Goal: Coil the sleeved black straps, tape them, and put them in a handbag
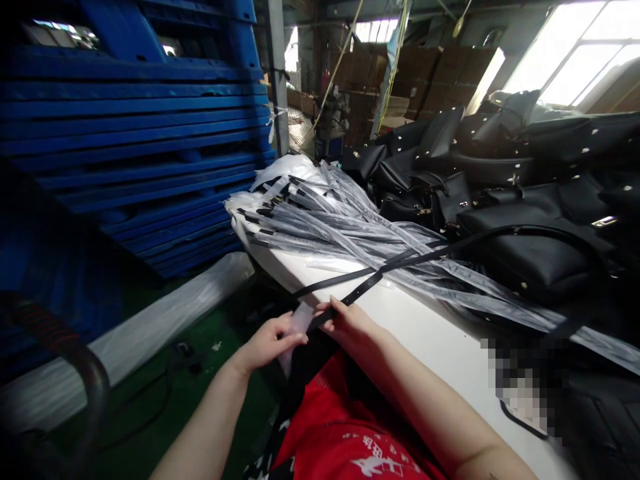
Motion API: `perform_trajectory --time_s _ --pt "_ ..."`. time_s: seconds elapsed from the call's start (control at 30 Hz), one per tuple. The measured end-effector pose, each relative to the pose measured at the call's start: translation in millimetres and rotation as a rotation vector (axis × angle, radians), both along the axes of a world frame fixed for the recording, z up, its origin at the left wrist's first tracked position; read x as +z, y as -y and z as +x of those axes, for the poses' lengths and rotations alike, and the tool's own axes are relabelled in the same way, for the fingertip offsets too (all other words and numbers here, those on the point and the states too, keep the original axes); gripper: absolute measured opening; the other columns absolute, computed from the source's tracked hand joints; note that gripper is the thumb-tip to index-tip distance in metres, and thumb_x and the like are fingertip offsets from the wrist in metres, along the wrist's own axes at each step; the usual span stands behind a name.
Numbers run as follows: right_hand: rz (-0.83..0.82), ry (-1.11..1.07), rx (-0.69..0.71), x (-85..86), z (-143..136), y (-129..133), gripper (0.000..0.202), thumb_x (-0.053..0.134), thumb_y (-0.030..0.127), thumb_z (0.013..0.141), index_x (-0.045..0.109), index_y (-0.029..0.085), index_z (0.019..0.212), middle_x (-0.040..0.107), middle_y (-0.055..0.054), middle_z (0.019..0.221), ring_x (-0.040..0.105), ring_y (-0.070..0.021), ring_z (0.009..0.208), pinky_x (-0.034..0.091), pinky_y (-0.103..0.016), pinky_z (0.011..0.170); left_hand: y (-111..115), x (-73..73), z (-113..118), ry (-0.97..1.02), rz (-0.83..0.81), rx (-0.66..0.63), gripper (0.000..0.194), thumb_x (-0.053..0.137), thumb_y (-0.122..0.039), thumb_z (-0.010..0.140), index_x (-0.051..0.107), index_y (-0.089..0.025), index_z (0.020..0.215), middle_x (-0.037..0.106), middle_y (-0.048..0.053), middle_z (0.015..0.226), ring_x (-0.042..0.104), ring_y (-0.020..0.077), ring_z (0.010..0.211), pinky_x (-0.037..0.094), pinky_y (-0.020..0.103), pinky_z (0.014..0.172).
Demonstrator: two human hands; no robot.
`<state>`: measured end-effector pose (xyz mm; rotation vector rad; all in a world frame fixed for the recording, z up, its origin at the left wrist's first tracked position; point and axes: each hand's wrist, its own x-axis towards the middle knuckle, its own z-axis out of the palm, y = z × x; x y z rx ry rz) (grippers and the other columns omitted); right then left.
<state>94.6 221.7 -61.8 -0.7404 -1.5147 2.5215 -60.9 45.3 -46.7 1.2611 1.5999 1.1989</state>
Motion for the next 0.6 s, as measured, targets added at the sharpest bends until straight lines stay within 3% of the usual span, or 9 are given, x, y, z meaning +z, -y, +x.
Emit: perform_trajectory --time_s 0.07,0.13,0.27,0.4,0.6 --pt "-0.011 0.02 -0.06 -2.5 0 -5 0.044 0.06 0.054 0.086 0.073 0.013 0.095 0.072 -0.009 0.089 0.056 -0.0113 0.06 0.045 -0.023 0.057 -1 -9.3 -32 0.146 0.001 0.226 0.026 0.068 -0.042 0.077 0.078 -0.018 0.079 0.074 0.007 0.09 0.06 0.026 0.1 0.037 0.037 0.098" --pt "-0.018 0.057 -0.095 -2.9 4 -10 0.038 0.058 0.048 0.09 0.073 0.014 0.092 0.072 -0.009 0.088 0.057 -0.0115 0.059 0.046 -0.023 0.056 -5 -21.2 -61 0.241 -0.011 0.37 0.032 0.067 -0.046 0.075 0.077 -0.016 0.083 0.073 0.009 0.096 0.059 0.0266 0.102 0.039 0.035 0.095" --pt "-0.038 0.082 -0.151 -2.4 12 -12 0.033 0.06 0.045 0.089 0.073 0.014 0.089 0.069 -0.005 0.073 0.057 -0.012 0.058 0.047 -0.023 0.055 -24 -41.3 -91 0.282 -0.112 0.333 0.039 0.07 -0.048 0.069 0.076 -0.012 0.081 0.073 0.009 0.083 0.062 0.0228 0.08 0.043 0.031 0.075" --pt "-0.059 0.062 -0.207 -1.3 15 -9 0.032 0.067 0.046 0.083 0.073 0.014 0.087 0.062 -0.001 0.061 0.053 -0.0106 0.055 0.043 -0.021 0.053 -38 -48.1 -85 0.33 -0.205 0.198 0.039 0.073 -0.049 0.066 0.076 -0.011 0.073 0.071 0.008 0.07 0.059 0.019 0.065 0.042 0.028 0.065" --pt "-0.088 -0.044 -0.23 -5.3 18 2 0.027 0.082 0.038 0.068 0.068 0.014 0.074 0.06 0.001 0.061 0.048 -0.0086 0.052 0.037 -0.021 0.049 -16 -39.8 -53 0.395 -0.197 0.074 0.036 0.074 -0.048 0.07 0.075 -0.012 0.076 0.074 0.011 0.082 0.065 0.0236 0.084 0.047 0.033 0.083"
